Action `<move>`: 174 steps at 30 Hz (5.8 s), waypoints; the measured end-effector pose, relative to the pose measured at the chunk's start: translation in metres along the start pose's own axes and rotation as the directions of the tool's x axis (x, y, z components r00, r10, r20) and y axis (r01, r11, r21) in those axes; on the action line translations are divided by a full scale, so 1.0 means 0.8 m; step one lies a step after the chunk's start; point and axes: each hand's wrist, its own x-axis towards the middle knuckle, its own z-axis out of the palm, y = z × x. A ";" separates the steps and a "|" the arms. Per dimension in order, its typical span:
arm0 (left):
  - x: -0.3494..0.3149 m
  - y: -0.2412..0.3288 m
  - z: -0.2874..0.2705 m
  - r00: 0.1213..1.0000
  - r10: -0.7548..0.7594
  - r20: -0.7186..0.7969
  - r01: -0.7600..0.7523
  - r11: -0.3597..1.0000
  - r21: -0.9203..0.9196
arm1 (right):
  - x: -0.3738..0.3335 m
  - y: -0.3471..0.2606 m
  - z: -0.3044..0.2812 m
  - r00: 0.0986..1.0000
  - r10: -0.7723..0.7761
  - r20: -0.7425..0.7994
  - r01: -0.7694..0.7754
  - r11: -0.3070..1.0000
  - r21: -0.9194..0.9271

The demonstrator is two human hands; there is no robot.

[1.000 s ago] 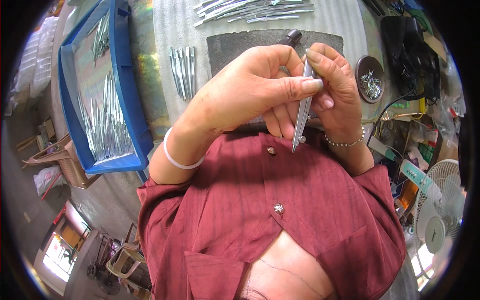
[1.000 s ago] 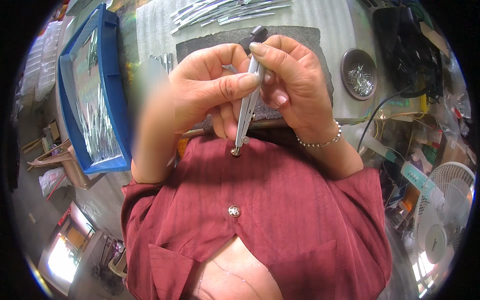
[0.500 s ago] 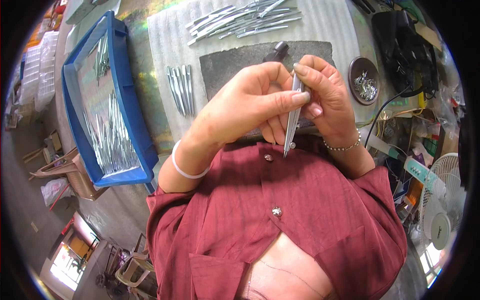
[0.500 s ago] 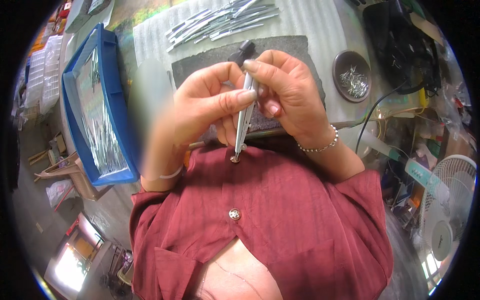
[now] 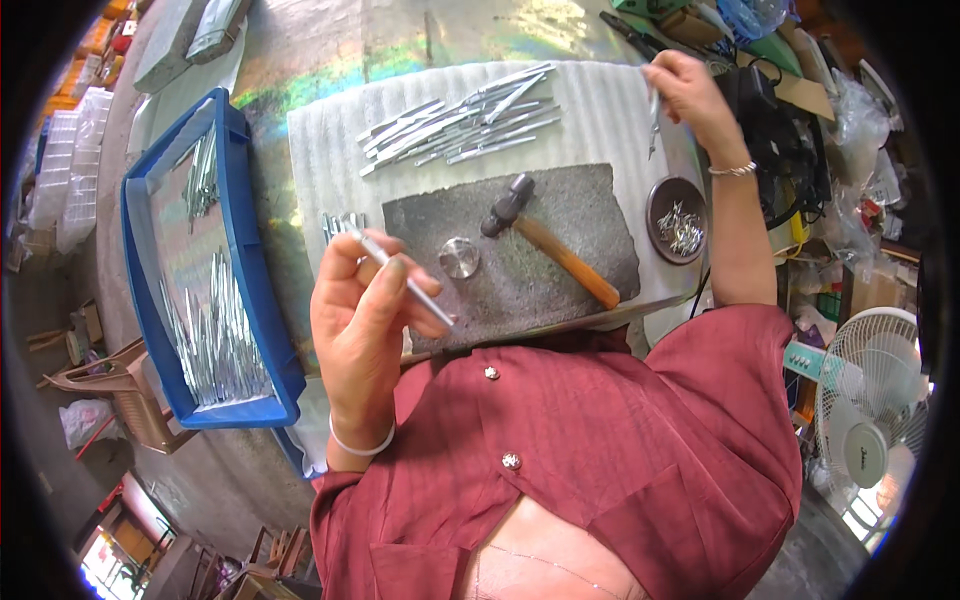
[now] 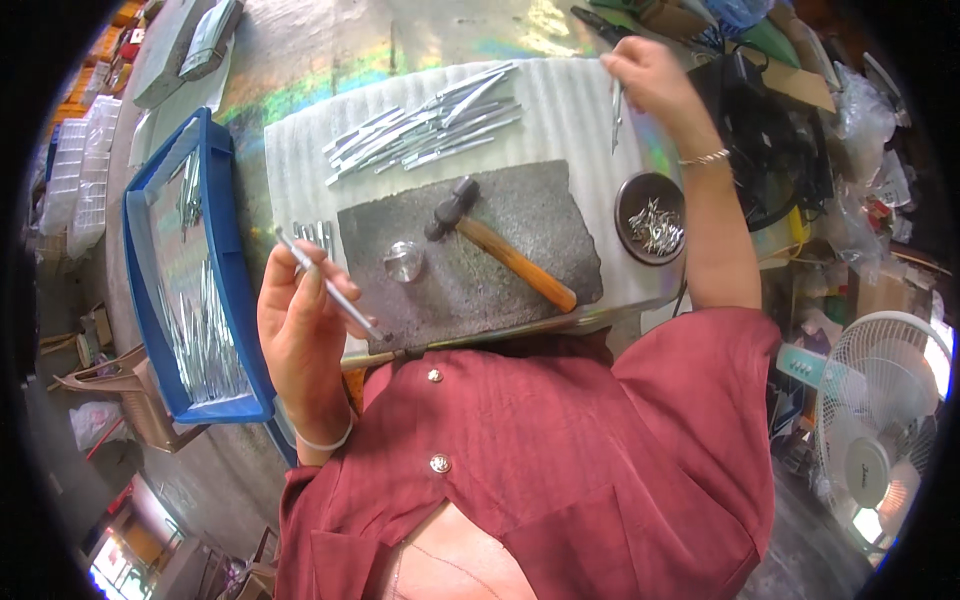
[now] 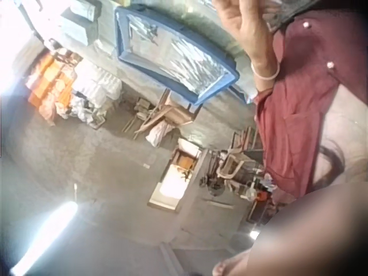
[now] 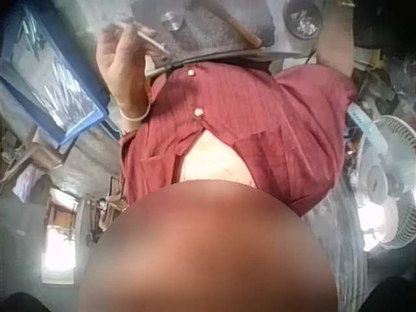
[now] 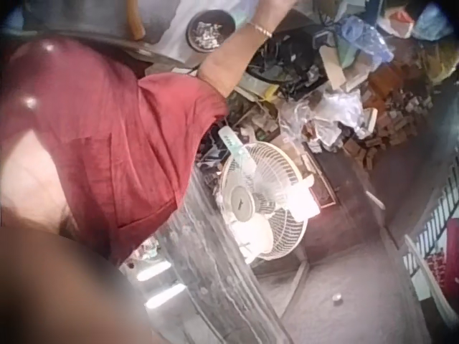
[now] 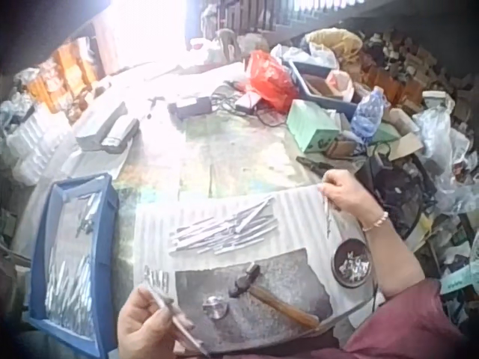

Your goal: Hammering and assembling small metal components at a workbench.

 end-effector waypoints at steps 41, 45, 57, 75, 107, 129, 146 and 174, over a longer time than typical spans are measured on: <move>-0.062 -0.022 -0.051 0.925 -0.278 0.258 0.320 0.938 -0.136 | -0.189 -0.195 0.227 0.746 0.025 0.665 -0.520 0.647 0.559; -0.055 -0.019 -0.053 0.908 -0.309 0.283 0.363 0.918 -0.162 | -0.187 -0.198 0.230 0.752 0.067 0.656 -0.543 0.628 0.558; -0.036 -0.015 -0.058 0.896 -0.304 0.323 0.373 0.911 -0.176 | -0.172 -0.201 0.234 0.777 0.074 0.625 -0.515 0.647 0.563; -0.034 -0.009 -0.049 0.887 -0.287 0.362 0.376 0.904 -0.205 | -0.170 -0.206 0.223 0.741 0.007 0.672 -0.506 0.663 0.552; -0.033 -0.012 -0.055 0.877 -0.268 0.398 0.378 0.897 -0.229 | -0.166 -0.213 0.231 0.769 0.005 0.639 -0.472 0.679 0.563; -0.036 -0.019 -0.041 0.989 -0.085 0.123 0.063 0.983 0.175 | -0.175 -0.191 0.225 0.826 -0.022 0.563 -0.401 0.680 0.614; -0.047 -0.022 -0.031 0.979 -0.129 0.156 0.101 0.979 0.179 | -0.187 -0.188 0.221 0.809 -0.009 0.588 -0.447 0.639 0.626; -0.067 -0.014 -0.039 0.899 -0.335 0.283 0.364 0.930 -0.053 | -0.201 -0.201 0.219 0.744 -0.015 0.668 -0.530 0.597 0.603</move>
